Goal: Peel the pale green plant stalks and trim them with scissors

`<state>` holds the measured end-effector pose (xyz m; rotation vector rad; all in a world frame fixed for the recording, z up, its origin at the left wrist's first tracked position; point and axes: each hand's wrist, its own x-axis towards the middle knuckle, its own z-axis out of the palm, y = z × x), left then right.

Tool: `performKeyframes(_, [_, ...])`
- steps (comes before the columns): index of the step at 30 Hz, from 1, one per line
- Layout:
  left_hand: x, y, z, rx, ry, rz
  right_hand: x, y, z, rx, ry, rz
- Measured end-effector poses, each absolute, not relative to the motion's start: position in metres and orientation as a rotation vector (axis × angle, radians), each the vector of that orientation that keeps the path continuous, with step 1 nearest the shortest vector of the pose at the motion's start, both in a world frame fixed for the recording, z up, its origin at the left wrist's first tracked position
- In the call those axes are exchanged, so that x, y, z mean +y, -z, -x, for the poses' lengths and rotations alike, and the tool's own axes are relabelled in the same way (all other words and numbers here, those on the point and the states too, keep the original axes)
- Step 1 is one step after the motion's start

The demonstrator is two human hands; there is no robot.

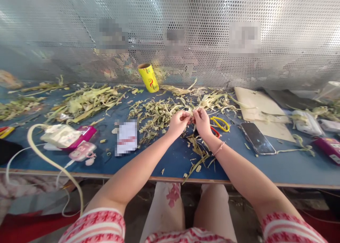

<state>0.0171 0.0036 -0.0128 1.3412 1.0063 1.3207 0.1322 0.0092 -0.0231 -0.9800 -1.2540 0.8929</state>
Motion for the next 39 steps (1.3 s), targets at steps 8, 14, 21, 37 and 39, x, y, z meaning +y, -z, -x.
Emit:
performKeyframes(8, [0.008,0.012,-0.008,1.178,-1.226,-1.912,0.007,0.022,-0.13,-1.342,-0.863,0.99])
performKeyframes(14, [0.005,0.012,-0.006,1.132,-1.192,-2.106,0.007,0.021,-0.128,-1.273,-0.945,0.953])
performKeyframes(21, [0.009,0.017,-0.002,1.004,-1.187,-2.117,0.007,0.021,-0.129,-1.267,-0.952,0.935])
performKeyframes(37, [0.007,0.016,-0.007,1.015,-1.2,-1.712,0.012,0.027,-0.129,-1.202,-1.033,0.952])
performKeyframes(39, [0.006,0.016,-0.006,1.023,-1.193,-1.691,0.012,0.027,-0.129,-1.188,-1.034,0.949])
